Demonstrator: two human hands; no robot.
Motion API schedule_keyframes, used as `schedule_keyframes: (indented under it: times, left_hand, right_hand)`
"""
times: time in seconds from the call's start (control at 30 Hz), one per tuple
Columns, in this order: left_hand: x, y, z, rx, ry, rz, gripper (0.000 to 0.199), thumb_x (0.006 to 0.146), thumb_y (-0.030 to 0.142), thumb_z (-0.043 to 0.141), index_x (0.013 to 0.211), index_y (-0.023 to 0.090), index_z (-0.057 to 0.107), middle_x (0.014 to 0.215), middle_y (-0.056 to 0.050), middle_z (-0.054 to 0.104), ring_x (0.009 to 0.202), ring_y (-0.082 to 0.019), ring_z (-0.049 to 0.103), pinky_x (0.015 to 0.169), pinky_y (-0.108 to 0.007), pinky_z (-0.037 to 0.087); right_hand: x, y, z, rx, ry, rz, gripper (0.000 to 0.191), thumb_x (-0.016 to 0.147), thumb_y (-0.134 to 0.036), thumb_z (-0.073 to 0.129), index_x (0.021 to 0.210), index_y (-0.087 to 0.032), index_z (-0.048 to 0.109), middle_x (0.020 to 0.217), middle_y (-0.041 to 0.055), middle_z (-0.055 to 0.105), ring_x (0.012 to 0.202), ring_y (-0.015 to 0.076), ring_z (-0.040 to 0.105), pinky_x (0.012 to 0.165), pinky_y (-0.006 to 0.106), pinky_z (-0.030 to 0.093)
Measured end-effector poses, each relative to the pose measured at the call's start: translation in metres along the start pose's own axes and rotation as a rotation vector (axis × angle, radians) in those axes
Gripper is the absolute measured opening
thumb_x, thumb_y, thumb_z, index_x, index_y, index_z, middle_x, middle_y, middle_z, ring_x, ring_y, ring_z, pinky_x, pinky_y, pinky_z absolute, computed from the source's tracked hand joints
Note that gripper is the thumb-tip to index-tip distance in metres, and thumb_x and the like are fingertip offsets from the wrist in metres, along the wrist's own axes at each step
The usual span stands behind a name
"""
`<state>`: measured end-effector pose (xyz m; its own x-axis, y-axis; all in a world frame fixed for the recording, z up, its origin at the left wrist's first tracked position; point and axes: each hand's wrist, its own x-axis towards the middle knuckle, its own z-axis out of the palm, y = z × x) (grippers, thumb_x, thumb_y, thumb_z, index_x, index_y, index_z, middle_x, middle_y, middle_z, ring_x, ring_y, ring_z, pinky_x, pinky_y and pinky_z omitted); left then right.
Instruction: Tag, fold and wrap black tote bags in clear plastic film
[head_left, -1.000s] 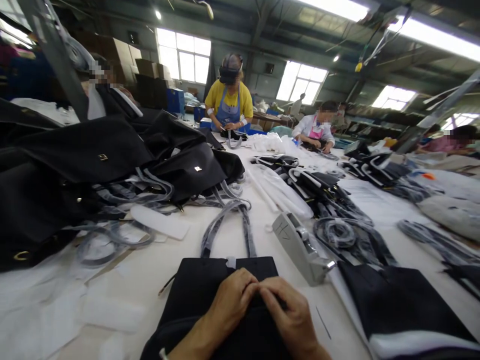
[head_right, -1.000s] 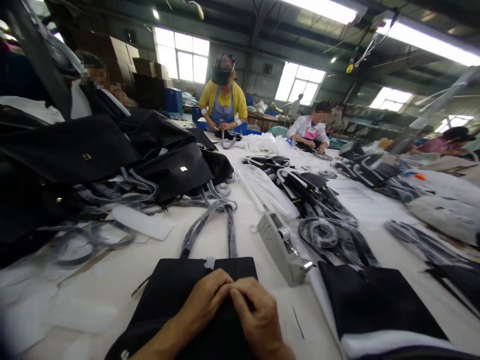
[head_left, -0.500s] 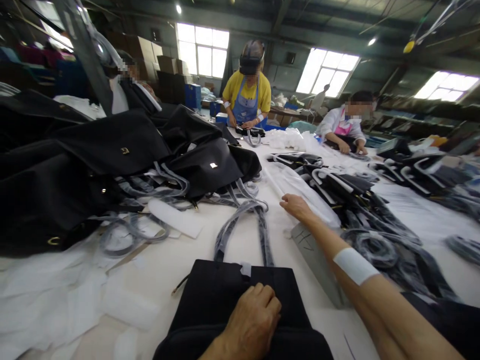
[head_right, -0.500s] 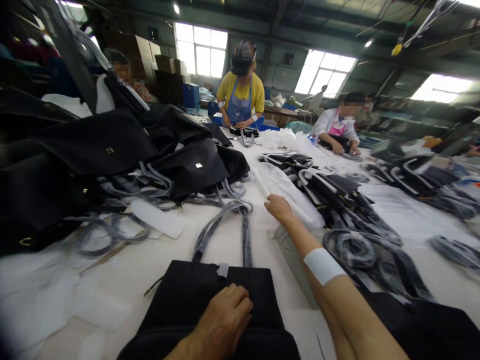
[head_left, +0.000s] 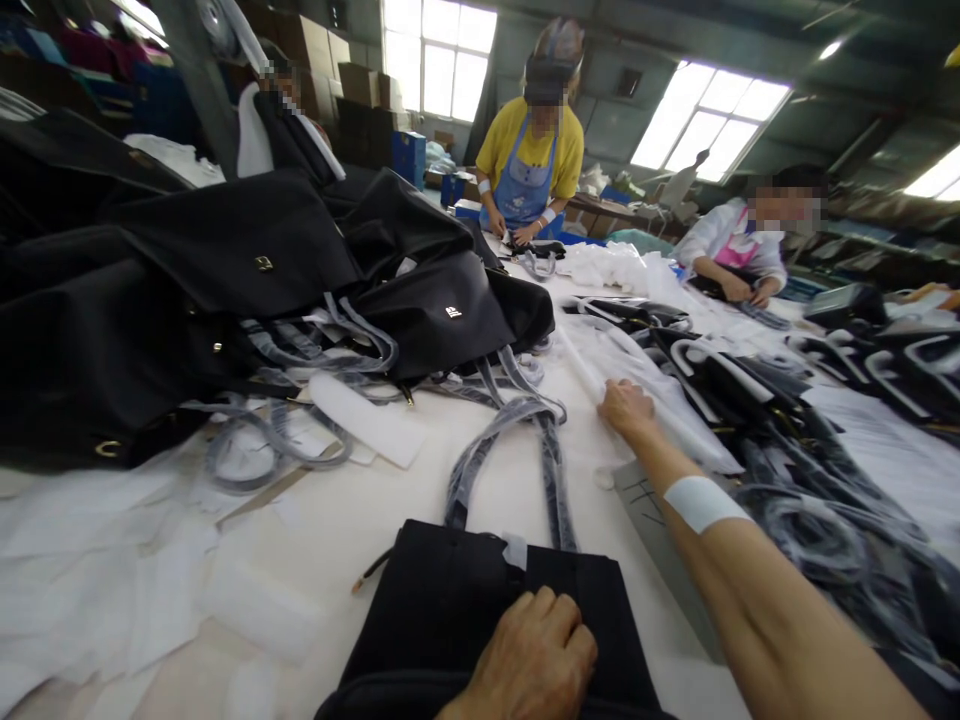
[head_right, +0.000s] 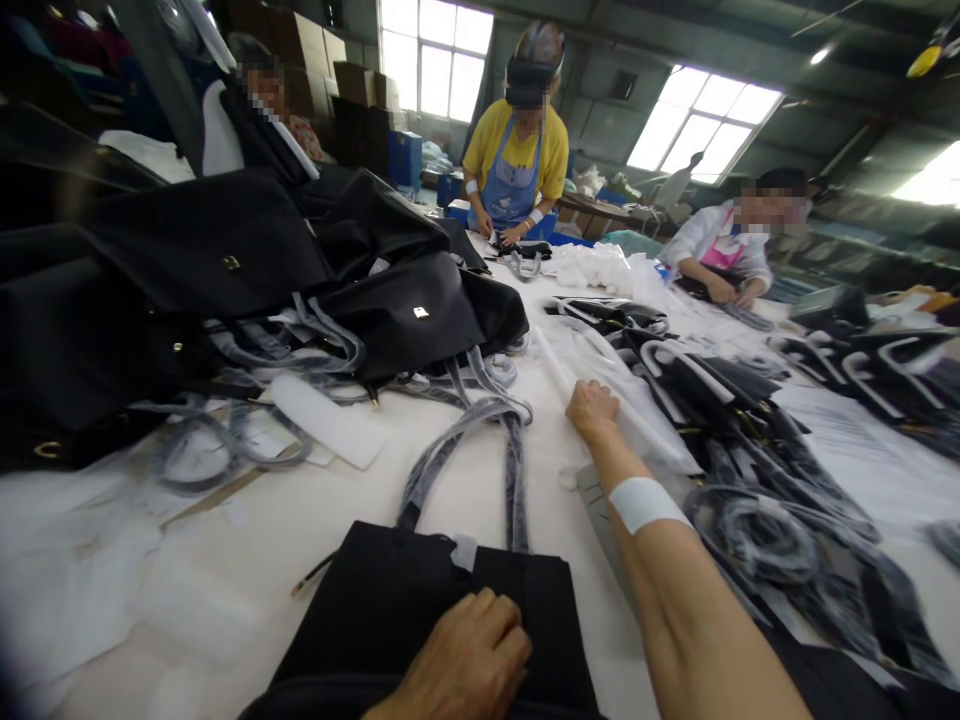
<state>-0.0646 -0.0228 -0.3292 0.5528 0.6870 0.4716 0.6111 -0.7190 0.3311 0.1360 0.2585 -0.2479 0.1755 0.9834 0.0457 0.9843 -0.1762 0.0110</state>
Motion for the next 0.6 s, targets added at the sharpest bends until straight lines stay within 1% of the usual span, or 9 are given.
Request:
schedule_keyframes:
  times: [0.07,0.13,0.2,0.27,0.3,0.37,0.47,0.53,0.6]
  left_hand:
    - [0.001,0.0,0.001,0.008,0.011,-0.002,0.023,0.08,0.026,0.071,0.081,0.019,0.05,0.08,0.0,0.053,0.069,-0.017,0.048,0.052,-0.033,0.028]
    - [0.001,-0.001,0.002,0.017,0.007,0.002,0.022,0.083,0.029,0.069,0.08,0.019,0.05,0.079,0.0,0.053,0.066,-0.017,0.047,0.051,-0.033,0.027]
    - [0.003,-0.002,0.002,0.027,-0.015,0.015,0.023,0.084,0.031,0.068,0.078,0.019,0.05,0.077,0.0,0.054,0.064,-0.016,0.046,0.049,-0.033,0.025]
    - [0.004,-0.002,0.001,0.032,-0.03,0.033,0.024,0.085,0.032,0.067,0.077,0.019,0.05,0.077,0.0,0.054,0.063,-0.016,0.045,0.049,-0.033,0.025]
    - [0.004,-0.001,0.0,0.033,-0.031,0.041,0.024,0.086,0.033,0.067,0.077,0.019,0.05,0.077,0.0,0.054,0.063,-0.016,0.046,0.049,-0.033,0.025]
    - [0.004,-0.001,0.001,0.046,-0.004,0.048,0.024,0.086,0.034,0.067,0.078,0.019,0.05,0.076,0.0,0.054,0.063,-0.016,0.046,0.049,-0.032,0.025]
    - [0.002,-0.002,0.007,0.094,0.114,0.054,0.025,0.083,0.031,0.07,0.077,0.019,0.049,0.072,0.001,0.052,0.061,-0.016,0.045,0.048,-0.032,0.024]
    - [-0.001,-0.006,0.015,0.109,0.193,0.087,0.027,0.084,0.032,0.069,0.073,0.019,0.048,0.066,0.001,0.048,0.058,-0.015,0.044,0.046,-0.031,0.022]
    - [-0.004,-0.01,0.021,0.054,0.227,0.17,0.033,0.087,0.038,0.065,0.067,0.019,0.047,0.062,0.001,0.046,0.055,-0.014,0.042,0.045,-0.03,0.02]
  right_hand:
    - [-0.014,-0.015,-0.01,0.047,0.097,-0.098,0.036,0.092,-0.021,0.047,0.125,-0.009,0.057,0.126,0.0203,0.057,0.12,0.0317,0.051,0.1,0.044,0.04]
    - [-0.034,-0.032,-0.018,0.111,0.153,-0.226,0.037,0.096,-0.023,0.038,0.127,-0.015,0.056,0.127,0.0129,0.058,0.116,0.0233,0.054,0.1,0.034,0.04]
    - [-0.055,-0.049,-0.02,0.207,0.163,-0.432,0.038,0.093,-0.021,0.038,0.126,-0.019,0.057,0.126,0.0075,0.06,0.112,0.019,0.056,0.098,0.028,0.042]
    - [-0.071,-0.066,-0.016,0.267,0.151,-0.633,0.046,0.085,-0.014,0.046,0.129,-0.021,0.056,0.131,0.006,0.058,0.116,0.0207,0.054,0.098,0.03,0.041]
    - [-0.076,-0.074,-0.012,0.27,0.143,-0.682,0.052,0.08,-0.011,0.05,0.13,-0.023,0.056,0.133,0.0061,0.057,0.118,0.0226,0.053,0.099,0.032,0.04]
    - [-0.08,-0.092,-0.001,0.237,0.137,-0.645,0.054,0.073,-0.006,0.054,0.123,-0.024,0.062,0.128,0.0073,0.061,0.114,0.0256,0.055,0.098,0.037,0.04]
    - [-0.078,-0.119,0.015,0.244,0.196,-0.453,0.029,0.076,-0.007,0.056,0.096,-0.02,0.073,0.104,0.0114,0.068,0.102,0.0285,0.059,0.094,0.043,0.04]
    - [-0.079,-0.131,0.024,0.288,0.285,-0.345,0.023,0.08,-0.012,0.055,0.094,-0.018,0.072,0.11,0.0139,0.066,0.107,0.0308,0.057,0.097,0.047,0.038]
    - [-0.084,-0.135,0.032,0.335,0.374,-0.277,0.026,0.083,-0.016,0.054,0.103,-0.02,0.07,0.129,0.0126,0.058,0.119,0.0305,0.051,0.103,0.048,0.033]
